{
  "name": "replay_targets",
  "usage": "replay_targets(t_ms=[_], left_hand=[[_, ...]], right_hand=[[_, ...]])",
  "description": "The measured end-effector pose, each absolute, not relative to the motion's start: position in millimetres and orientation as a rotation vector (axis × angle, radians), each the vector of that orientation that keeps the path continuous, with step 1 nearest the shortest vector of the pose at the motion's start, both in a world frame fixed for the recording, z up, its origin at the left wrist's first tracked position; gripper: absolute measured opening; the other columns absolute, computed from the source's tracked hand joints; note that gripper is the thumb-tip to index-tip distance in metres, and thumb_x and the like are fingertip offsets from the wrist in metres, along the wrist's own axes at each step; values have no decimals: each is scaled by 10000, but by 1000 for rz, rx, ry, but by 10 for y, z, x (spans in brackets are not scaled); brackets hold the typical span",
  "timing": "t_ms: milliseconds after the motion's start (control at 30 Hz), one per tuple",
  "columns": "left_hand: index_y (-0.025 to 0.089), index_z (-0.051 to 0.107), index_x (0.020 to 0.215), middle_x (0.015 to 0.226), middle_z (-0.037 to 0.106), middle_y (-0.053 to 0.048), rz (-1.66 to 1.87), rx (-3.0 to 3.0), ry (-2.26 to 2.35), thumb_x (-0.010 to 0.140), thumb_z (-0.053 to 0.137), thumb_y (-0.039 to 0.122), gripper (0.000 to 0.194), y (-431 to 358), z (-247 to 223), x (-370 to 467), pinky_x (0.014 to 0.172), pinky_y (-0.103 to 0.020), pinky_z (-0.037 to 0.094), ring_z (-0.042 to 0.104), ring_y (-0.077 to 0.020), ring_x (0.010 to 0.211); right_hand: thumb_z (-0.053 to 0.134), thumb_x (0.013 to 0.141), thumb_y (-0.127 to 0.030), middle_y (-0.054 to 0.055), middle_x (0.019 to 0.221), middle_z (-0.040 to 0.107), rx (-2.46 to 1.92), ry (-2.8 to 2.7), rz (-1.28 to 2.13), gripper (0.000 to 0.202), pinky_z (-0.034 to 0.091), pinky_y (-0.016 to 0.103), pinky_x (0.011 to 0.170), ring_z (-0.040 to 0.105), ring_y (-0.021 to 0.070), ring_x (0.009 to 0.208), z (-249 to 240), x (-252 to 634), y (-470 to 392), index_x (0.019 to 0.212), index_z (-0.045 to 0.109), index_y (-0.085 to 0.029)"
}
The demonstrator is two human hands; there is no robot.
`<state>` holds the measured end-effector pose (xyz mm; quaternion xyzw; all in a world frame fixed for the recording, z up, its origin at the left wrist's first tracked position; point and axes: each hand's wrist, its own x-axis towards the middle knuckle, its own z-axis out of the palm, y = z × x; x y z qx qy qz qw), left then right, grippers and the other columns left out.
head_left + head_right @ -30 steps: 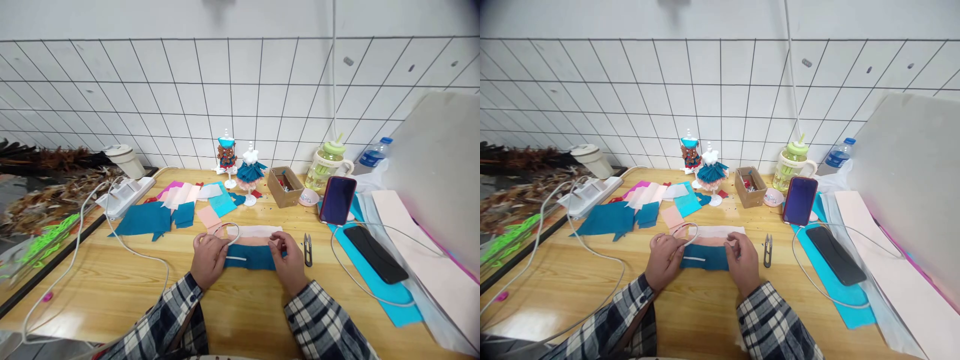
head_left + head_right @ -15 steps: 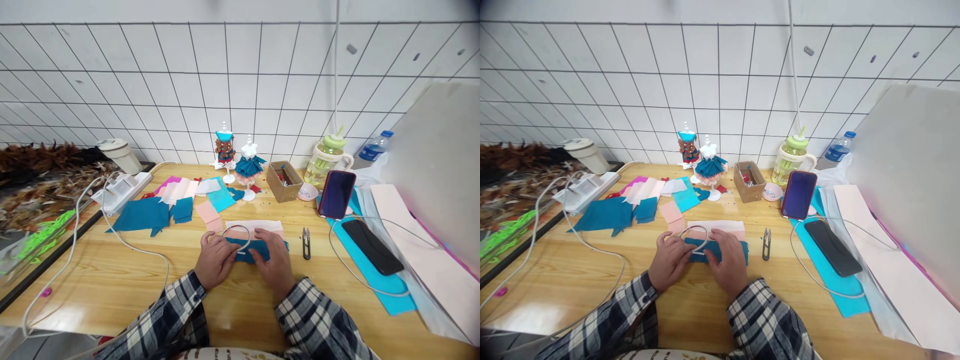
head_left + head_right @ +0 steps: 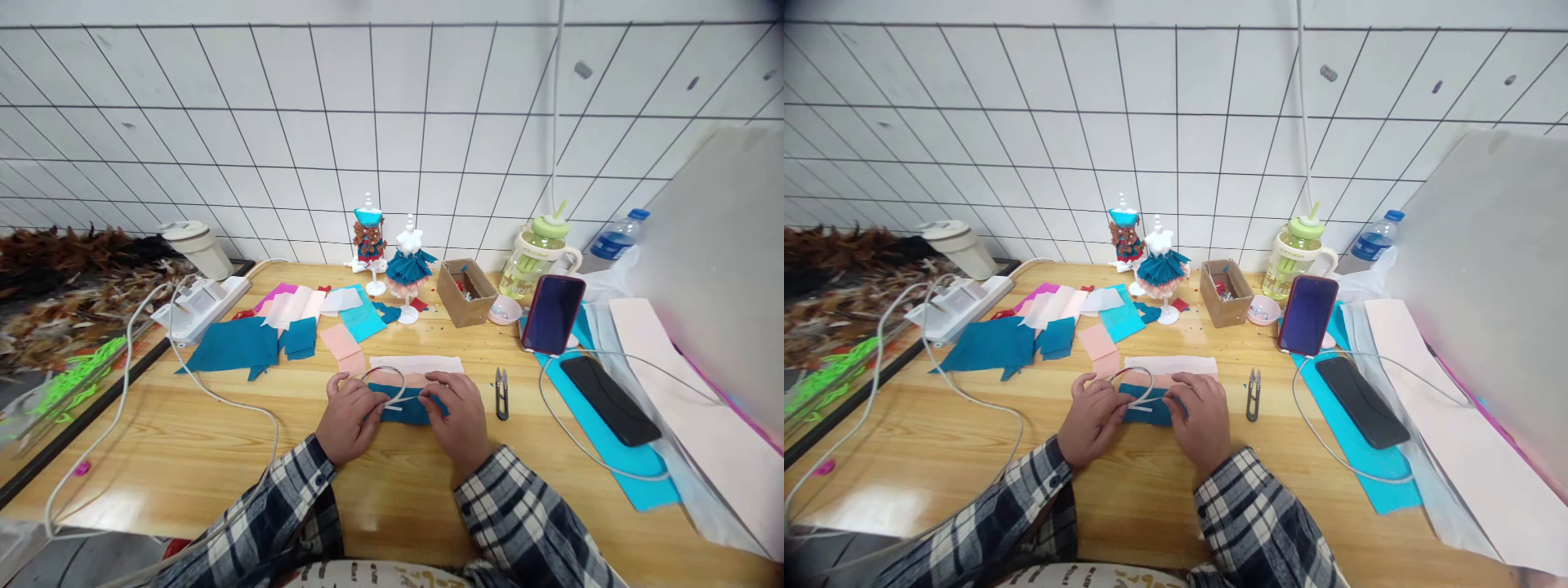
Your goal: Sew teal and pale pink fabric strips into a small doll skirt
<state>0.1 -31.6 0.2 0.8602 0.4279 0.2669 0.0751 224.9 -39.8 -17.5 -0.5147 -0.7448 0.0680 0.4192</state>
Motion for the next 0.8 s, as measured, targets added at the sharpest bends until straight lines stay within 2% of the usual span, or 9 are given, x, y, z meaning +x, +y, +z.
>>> replay_targets(t_ms=[133,333,400,533,600,633,700,800], left_hand=[[225,662,911,774,686,-20,850,2573,1366,908,449,246,214,-282,2,-24,962,-474,252,580,-190,813],[223,687,877,795,702,-35,952,2369,1516,925,423,303,280,-274,-35,-3,914,-452,310,577,-215,838],[215,688,877,806,706,-32,1022,2208,1560,924,428,335,290,-250,-65,-19,882,-424,355,587,-217,839],[174,647,854,830,703,-41,1393,1603,1803,942,361,386,366,-82,-125,-301,728,-332,450,612,-199,773],[178,661,878,816,693,-39,1455,1588,1944,928,387,409,362,32,-162,-534,750,-331,455,603,-206,792],[183,678,875,847,698,-47,1400,1710,1981,912,424,415,346,86,-187,-644,811,-346,447,598,-220,857],[192,701,917,880,713,-60,1188,1958,1979,882,468,405,318,179,-249,-813,893,-384,416,595,-248,920],[198,687,1020,909,714,-70,868,2154,1976,834,502,347,302,250,-335,-891,895,-418,400,597,-273,943]], right_hand=[[584,883,-271,36,1023,677,-1273,-1905,131,84,396,390,887,565,211,961,-146,2235,-428,860,660,-245],[591,887,-251,11,948,712,-1212,-1982,-41,89,361,392,886,577,203,909,-90,2114,-512,886,679,-264],[592,886,-237,8,936,716,-1216,-1938,-60,92,376,383,864,588,195,882,-79,2137,-510,877,680,-264],[580,884,-250,34,946,707,-1321,-1720,-56,114,402,394,865,603,210,897,-79,2362,-447,850,689,-257],[568,885,-298,49,936,694,-1376,-1643,96,144,423,394,856,599,221,912,-82,2497,-403,815,681,-243],[558,884,-327,48,901,684,-1394,-1626,237,165,444,376,815,599,214,875,-83,2550,-384,808,671,-234],[521,887,-381,28,792,648,-1405,-1593,602,218,460,318,687,583,179,741,-78,2615,-356,812,643,-217],[466,890,-444,-4,658,579,-1386,-1541,1087,304,412,254,559,521,137,598,-62,2638,-336,778,603,-196]])
